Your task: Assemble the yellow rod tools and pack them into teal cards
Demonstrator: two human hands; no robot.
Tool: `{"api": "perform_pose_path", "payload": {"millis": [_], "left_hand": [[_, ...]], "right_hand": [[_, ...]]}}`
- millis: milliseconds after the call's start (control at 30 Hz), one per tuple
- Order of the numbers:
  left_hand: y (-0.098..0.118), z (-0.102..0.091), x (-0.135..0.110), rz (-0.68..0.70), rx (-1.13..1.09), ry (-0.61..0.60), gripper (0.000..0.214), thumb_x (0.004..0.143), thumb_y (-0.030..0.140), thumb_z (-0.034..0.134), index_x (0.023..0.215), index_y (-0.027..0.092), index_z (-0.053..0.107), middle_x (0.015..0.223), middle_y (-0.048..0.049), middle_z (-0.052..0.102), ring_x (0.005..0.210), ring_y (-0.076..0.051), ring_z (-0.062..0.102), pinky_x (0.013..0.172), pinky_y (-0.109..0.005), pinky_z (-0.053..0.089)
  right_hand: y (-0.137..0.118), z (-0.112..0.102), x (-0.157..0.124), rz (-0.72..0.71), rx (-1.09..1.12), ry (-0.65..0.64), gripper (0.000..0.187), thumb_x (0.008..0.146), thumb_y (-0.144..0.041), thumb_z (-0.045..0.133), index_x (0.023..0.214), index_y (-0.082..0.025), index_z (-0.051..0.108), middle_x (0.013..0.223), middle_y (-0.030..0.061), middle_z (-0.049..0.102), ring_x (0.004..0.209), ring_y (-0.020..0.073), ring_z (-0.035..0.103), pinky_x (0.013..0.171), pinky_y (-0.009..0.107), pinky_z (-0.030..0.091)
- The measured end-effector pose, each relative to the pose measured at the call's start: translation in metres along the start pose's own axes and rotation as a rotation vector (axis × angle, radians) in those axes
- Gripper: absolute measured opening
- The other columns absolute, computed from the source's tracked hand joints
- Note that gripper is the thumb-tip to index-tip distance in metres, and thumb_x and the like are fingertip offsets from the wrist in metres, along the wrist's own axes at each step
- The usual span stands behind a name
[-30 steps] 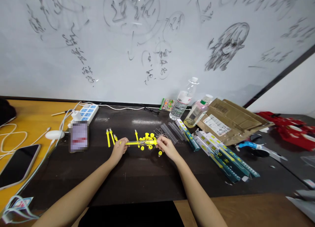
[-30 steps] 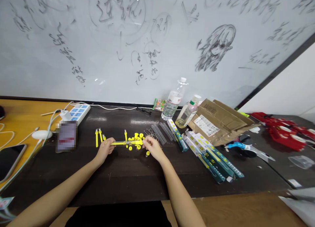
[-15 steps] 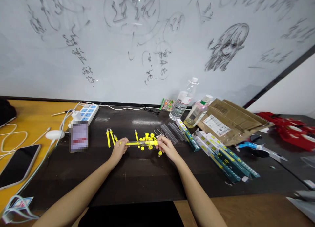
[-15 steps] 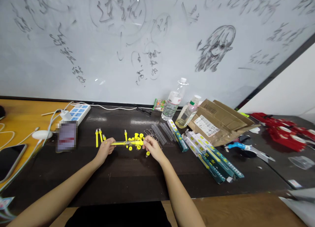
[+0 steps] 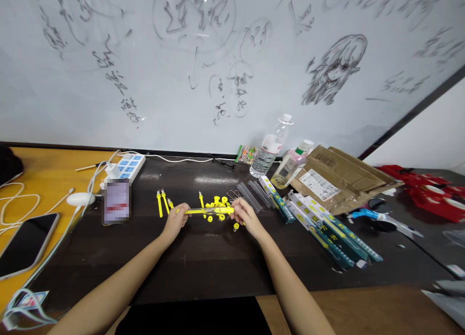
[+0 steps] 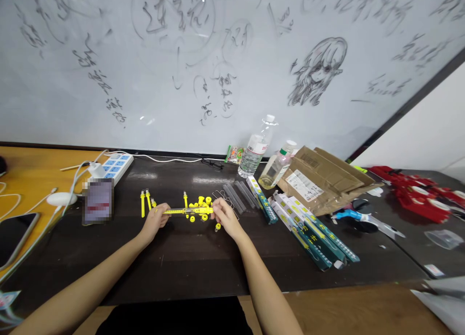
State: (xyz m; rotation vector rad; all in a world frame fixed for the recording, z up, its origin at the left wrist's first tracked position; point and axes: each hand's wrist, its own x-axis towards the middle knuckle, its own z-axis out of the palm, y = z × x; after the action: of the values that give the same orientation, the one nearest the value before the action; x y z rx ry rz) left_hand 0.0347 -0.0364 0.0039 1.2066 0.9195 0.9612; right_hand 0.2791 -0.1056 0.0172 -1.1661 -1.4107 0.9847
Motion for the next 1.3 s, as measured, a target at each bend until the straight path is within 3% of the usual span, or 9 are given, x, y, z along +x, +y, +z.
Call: {"api": "perform_pose_path", "payload": {"millis": [200,433,667,867,1100,1300], "left_hand": [[-0.0004,0.0002,-0.0008,0.0,0.01,-0.01,0.033,0.071,0.048,0.052,0.059,0.018,0.045,0.043,0.0107,0.021,0.034,-0.003,0.016,0.035,-0.016,0.01],[0.0,0.001,-0.0012,-0.003,0.03,-0.016,0.033,0.07,0.048,0.052,0.06,0.018,0.044,0.043,0.0108,0.021,0.034,-0.003,0.016,0.035,-0.016,0.009],[0.0003,0.0008,-0.0022,0.013,0.015,-0.01,0.033,0.071,0.049,0.052,0.061,0.018,0.044,0.044,0.0108,0.02,0.035,-0.003,0.016,0.036,-0.016,0.009],[-0.0003,0.0015,-0.0026,0.017,0.048,-0.01,0.032,0.071,0.047,0.052,0.06,0.018,0.042,0.044,0.0107,0.021,0.035,-0.003,0.017,0.036,-0.016,0.01],[0.001,0.0027,-0.0032,0.016,0.044,-0.019,0.032,0.071,0.047,0.052,0.06,0.018,0.042,0.045,0.0104,0.022,0.035,-0.003,0.018,0.036,-0.016,0.01],[0.0031,0.0024,-0.003,0.032,0.023,0.007,0.034,0.069,0.049,0.054,0.061,0.018,0.044,0.045,0.0103,0.022,0.035,-0.003,0.018,0.036,-0.016,0.01]], "right_hand": [[0.0031,0.0005,0.0,0.0,-0.04,-0.023,0.025,0.086,-0.043,0.051,0.076,-0.02,0.046,0.062,-0.0022,0.056,0.046,0.0078,0.04,0.041,0.02,0.028],[0.0048,0.0029,0.001,0.037,-0.144,-0.007,0.049,0.091,-0.052,0.036,0.059,-0.017,0.049,0.055,0.0008,0.052,0.046,0.0082,0.04,0.04,0.021,0.028],[0.0,-0.0001,-0.0008,-0.006,-0.022,-0.015,0.021,0.088,-0.041,0.047,0.084,-0.02,0.046,0.063,-0.0032,0.056,0.046,0.0076,0.039,0.041,0.019,0.027],[0.0018,0.0039,-0.0005,0.042,-0.073,-0.032,0.031,0.087,-0.045,0.046,0.07,-0.02,0.042,0.06,-0.0026,0.053,0.046,0.0077,0.037,0.041,0.02,0.025],[0.0044,0.0067,-0.0001,0.039,-0.132,-0.015,0.041,0.091,-0.052,0.036,0.068,-0.019,0.044,0.059,-0.0015,0.052,0.046,0.0085,0.039,0.042,0.022,0.028],[0.001,0.0036,-0.0008,0.007,-0.08,-0.022,0.03,0.089,-0.046,0.043,0.074,-0.02,0.044,0.062,-0.0026,0.053,0.047,0.0081,0.038,0.041,0.02,0.026]]}}
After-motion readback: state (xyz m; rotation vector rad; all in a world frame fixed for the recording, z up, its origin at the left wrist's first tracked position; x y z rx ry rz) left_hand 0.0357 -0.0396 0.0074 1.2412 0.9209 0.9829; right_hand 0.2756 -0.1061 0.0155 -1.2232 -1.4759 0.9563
